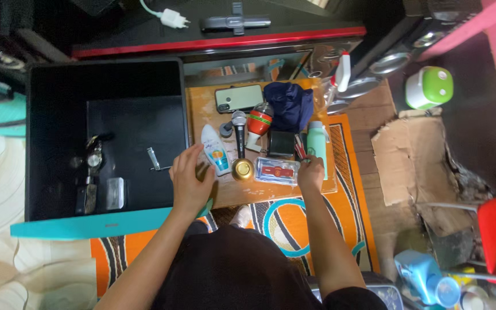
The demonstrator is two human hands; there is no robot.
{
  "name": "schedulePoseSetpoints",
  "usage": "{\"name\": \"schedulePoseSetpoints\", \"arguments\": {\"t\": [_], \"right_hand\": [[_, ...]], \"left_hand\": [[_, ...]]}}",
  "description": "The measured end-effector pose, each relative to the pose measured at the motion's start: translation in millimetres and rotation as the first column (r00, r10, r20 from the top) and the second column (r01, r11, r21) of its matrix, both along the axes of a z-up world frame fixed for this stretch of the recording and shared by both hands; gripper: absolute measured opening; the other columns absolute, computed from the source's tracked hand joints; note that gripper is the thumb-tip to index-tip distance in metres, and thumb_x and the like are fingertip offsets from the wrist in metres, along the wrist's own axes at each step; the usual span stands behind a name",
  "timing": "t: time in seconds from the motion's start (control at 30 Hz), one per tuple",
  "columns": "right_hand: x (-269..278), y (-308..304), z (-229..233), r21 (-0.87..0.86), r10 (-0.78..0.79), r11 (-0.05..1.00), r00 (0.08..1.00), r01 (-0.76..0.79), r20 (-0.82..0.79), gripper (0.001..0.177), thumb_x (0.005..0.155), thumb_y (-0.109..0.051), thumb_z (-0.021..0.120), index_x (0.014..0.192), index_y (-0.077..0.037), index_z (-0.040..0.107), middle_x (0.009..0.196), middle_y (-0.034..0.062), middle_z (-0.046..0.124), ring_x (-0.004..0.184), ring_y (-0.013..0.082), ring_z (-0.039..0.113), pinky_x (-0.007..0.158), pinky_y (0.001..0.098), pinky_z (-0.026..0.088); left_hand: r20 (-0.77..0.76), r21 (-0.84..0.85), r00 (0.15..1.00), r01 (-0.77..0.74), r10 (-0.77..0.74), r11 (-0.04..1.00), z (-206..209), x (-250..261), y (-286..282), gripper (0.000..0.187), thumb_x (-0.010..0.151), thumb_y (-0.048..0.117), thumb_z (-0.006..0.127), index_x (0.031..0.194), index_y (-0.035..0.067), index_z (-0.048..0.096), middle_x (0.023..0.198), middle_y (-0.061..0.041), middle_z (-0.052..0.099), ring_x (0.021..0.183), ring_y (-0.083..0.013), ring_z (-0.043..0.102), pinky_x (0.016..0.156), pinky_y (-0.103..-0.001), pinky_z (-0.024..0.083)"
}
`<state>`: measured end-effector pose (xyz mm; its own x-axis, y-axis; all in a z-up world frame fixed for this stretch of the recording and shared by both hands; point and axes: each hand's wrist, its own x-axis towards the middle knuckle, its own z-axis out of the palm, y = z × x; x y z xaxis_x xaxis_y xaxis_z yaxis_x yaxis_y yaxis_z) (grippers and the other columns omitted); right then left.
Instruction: The person removes various items from a drawer, including a phone case, a phone, a water bottle, and other small objects, placing them on the surface beside the drawer. The person then sprays the inside of the drawer with a cleaning solution and wipes it with a cloth.
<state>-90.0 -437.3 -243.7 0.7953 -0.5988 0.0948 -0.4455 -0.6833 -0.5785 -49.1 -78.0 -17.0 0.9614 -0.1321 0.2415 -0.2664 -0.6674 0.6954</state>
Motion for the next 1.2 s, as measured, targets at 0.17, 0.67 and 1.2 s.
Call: {"name": "schedulePoseSetpoints", "arguments": {"t": [0.17,0.67,1.2], "right_hand": [[13.5,-3.6,6.9,0.089,0.015,0.996,0.984,0.000,-0.179,0.031,0.091,-0.018,0.060,0.117,-0.011,0.076,0.114,0.0175,0.073,0.109,0.0362,0.068,0.095,0.0442,0.052],[44.8,114.1,164.6,-0.045,0.281,0.957,0.871,-0.288,0.404,0.021,0.093,-0.002,0.067,0.113,-0.001,0.070,0.099,0.0141,0.070,0.086,0.0270,0.070,0.079,0.0396,0.056],[109.3,399.5,171.1,0.024,0.653,0.700,0.626,-0.714,-0.427,0.047,0.078,-0.018,0.080,0.122,-0.012,0.065,0.119,0.0118,0.066,0.108,0.0340,0.067,0.090,0.0432,0.056]], "left_hand": [[-0.013,0.031,0.998,-0.066,0.066,0.997,0.0,-5.2,10.5,0.055,0.086,0.018,0.073,0.138,0.006,0.059,0.140,-0.014,0.057,0.134,-0.0331,0.050,0.111,-0.048,0.031],[0.162,0.121,0.944,-0.309,0.289,0.943,8.5,3.0,120.3,0.054,0.091,0.019,0.072,0.141,0.005,0.057,0.143,-0.013,0.058,0.136,-0.0313,0.050,0.113,-0.051,0.027],[0.225,0.377,0.961,-0.240,0.163,0.894,-15.6,93.3,347.0,0.073,0.093,0.035,0.071,0.156,0.008,0.045,0.162,-0.019,0.038,0.147,-0.0356,0.036,0.116,-0.061,0.021]]}}
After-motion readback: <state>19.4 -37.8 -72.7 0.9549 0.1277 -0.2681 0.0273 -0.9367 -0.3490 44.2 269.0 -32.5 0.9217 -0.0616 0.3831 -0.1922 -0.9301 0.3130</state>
